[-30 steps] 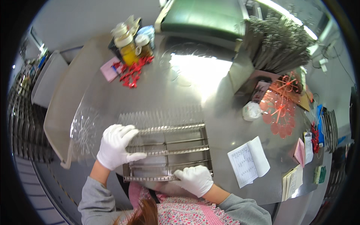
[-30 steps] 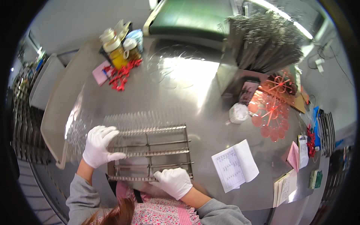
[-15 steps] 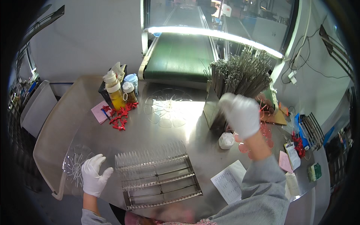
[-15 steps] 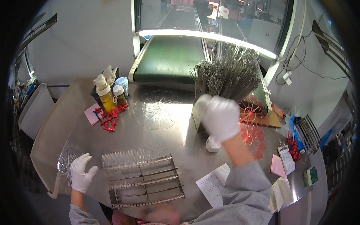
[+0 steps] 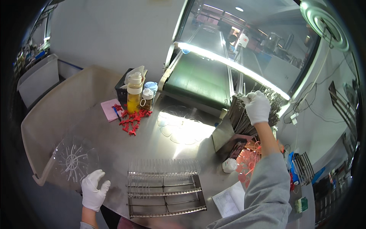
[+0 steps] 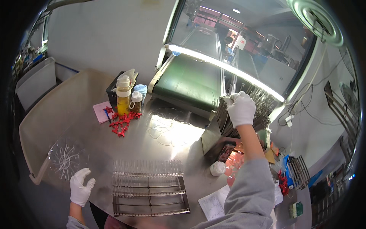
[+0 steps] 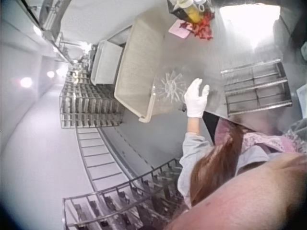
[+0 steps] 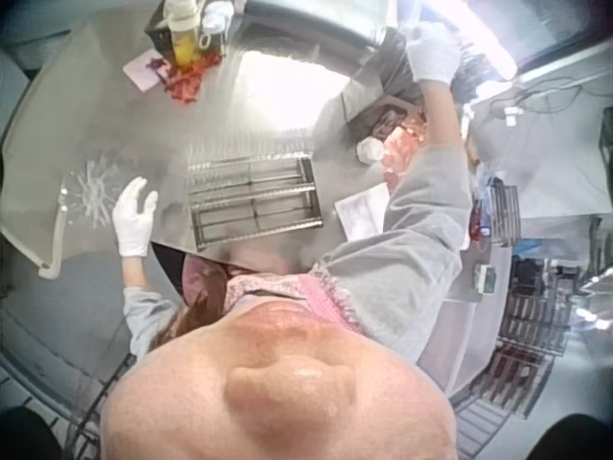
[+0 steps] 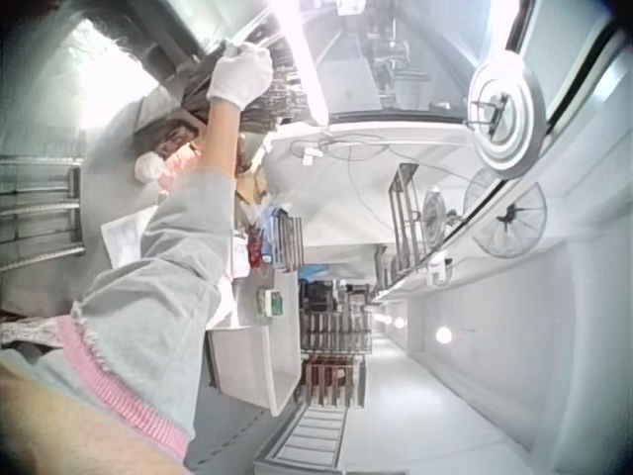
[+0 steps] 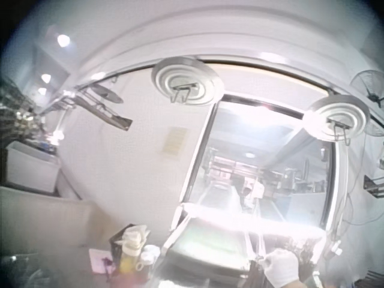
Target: The person assembles clear plastic decorative pieces by inserting them into a metal rack with slots. They repeatedly pick up bundles of plastic pieces, separate them, and place them into the rack, then adjust the rack and continue the process.
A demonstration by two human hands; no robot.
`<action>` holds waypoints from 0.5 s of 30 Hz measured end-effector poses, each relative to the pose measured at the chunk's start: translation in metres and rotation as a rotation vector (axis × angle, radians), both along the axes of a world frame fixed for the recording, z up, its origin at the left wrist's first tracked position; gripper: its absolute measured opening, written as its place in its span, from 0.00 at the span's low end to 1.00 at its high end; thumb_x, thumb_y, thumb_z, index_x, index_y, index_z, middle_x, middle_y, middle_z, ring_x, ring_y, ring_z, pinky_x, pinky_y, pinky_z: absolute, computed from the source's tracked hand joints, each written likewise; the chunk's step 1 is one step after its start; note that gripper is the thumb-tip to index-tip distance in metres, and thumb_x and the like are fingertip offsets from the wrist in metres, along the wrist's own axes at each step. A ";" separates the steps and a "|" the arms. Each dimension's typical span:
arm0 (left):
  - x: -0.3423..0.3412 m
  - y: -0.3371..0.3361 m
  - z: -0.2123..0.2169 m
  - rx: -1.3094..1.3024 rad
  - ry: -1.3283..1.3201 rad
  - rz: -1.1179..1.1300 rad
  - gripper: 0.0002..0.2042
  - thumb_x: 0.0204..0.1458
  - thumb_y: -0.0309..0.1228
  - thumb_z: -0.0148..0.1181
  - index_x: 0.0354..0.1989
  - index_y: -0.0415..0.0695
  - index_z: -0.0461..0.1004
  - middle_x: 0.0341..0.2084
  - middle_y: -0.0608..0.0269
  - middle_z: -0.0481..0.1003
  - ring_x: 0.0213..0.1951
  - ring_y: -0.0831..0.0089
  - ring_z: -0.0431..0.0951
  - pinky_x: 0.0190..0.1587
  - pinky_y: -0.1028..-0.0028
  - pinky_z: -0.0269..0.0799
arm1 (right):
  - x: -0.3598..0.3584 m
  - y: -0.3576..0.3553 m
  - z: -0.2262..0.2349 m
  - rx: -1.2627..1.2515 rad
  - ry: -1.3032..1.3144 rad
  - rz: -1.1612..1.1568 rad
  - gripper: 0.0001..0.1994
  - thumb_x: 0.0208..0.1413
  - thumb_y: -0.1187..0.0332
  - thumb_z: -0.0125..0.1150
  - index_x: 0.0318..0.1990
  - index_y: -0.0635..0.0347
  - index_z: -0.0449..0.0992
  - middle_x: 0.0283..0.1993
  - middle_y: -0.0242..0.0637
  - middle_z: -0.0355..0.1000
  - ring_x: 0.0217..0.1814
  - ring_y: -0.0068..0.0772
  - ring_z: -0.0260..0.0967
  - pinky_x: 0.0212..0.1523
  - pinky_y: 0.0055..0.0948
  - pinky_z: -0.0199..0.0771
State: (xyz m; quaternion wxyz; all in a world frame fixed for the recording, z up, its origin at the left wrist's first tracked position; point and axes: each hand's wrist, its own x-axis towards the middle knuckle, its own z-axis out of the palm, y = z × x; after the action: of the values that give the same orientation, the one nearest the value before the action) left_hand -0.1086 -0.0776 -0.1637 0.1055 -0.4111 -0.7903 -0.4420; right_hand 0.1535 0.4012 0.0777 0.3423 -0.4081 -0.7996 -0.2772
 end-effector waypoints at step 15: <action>-0.002 0.025 0.000 0.257 0.052 0.275 0.03 0.55 0.23 0.64 0.37 0.43 0.80 0.35 0.60 0.76 0.30 0.69 0.78 0.34 0.73 0.75 | -0.092 -0.265 -0.106 -0.565 -0.516 1.730 0.15 0.41 0.64 0.68 0.35 0.65 0.77 0.37 0.44 0.77 0.32 0.42 0.77 0.38 0.40 0.79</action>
State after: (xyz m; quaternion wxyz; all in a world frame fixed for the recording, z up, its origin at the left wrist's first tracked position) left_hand -0.1109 -0.0529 -0.1637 0.2368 -0.2937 -0.7730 -0.5100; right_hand 0.0612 0.1363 -0.0287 0.1300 0.3327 -0.9134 0.1949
